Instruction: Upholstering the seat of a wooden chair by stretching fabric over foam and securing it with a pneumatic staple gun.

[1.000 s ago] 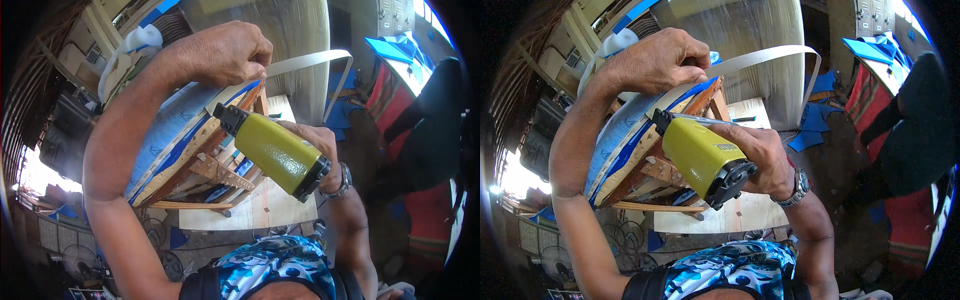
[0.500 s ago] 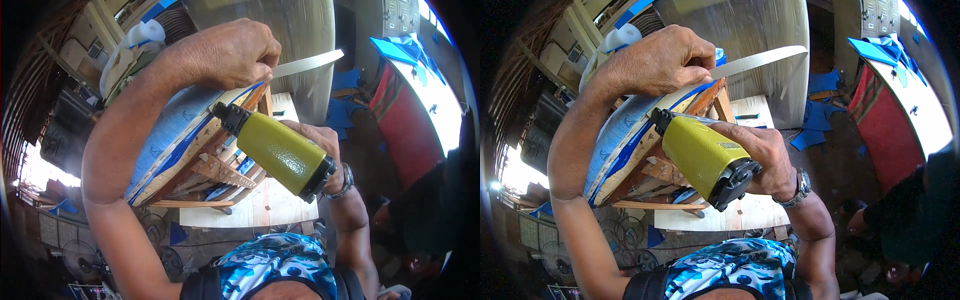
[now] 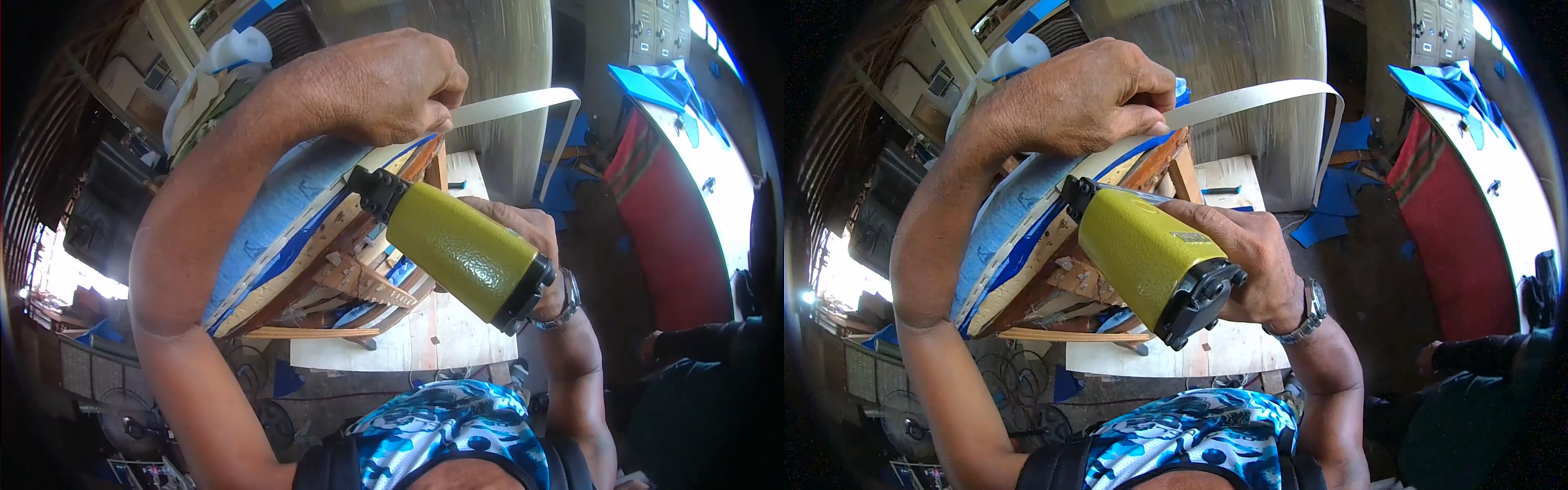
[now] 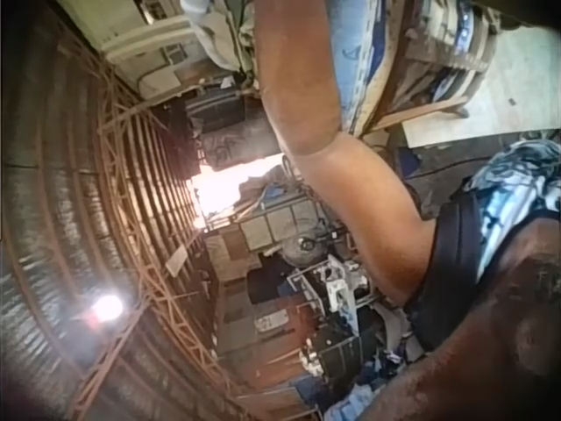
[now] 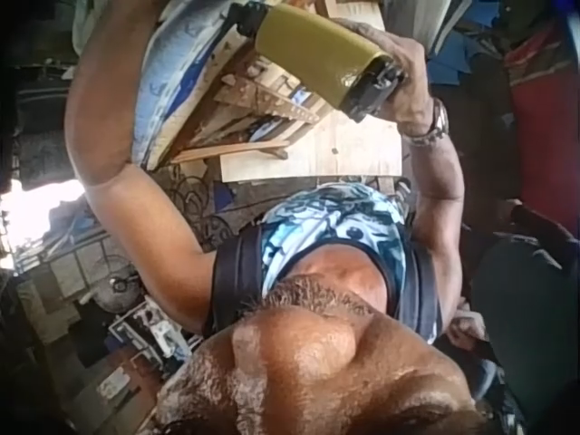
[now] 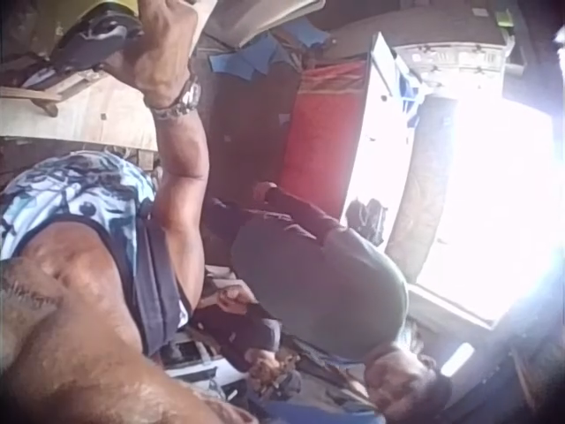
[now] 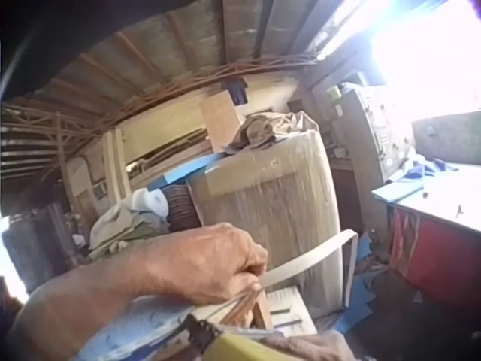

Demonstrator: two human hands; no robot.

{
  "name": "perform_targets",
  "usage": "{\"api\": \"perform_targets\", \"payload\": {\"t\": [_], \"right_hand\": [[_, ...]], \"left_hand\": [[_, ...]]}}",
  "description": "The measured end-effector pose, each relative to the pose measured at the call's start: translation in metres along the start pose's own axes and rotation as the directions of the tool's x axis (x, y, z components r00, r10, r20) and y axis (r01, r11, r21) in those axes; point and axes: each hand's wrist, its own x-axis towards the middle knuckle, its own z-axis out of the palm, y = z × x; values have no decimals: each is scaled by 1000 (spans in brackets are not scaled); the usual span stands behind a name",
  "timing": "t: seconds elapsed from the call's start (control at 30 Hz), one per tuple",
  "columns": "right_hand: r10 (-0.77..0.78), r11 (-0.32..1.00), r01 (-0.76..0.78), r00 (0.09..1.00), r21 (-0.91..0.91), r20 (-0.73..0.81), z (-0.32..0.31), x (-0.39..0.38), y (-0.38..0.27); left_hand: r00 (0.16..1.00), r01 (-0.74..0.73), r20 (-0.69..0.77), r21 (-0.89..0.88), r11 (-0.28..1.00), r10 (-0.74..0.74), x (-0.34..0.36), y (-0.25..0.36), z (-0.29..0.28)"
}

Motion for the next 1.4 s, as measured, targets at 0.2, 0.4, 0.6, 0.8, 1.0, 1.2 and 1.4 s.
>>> {"api": "perform_targets", "payload": {"t": [0.2,0.4,0.6,0.8,1.0,1.2,1.4], "right_hand": [[92,992,-96,994,78,51,-5,4,-12],[133,991,-134,990,20,55,-3,9,-26],[145,985,-142,989,99,-18,5,-5,-24],[152,986,-162,974,-46,-169,0,-62,-33],[161,987,-157,970,37,-184,-28,-83,-21],[192,980,-184,976,82,-103,-46,-81,-9],[108,987,-99,992,128,-70,-43,-52,8]], "left_hand": [[1000,22,15,5,1000,-22,0,3,-2],[997,73,27,45,996,-74,-1,5,-2],[999,-33,10,52,998,33,3,5,-10],[996,-19,83,-89,996,26,17,-1,-10],[954,-27,292,-122,992,62,56,14,-20],[942,13,332,-163,987,42,67,22,-14],[989,-35,141,-84,996,46,64,-1,-6]]}}
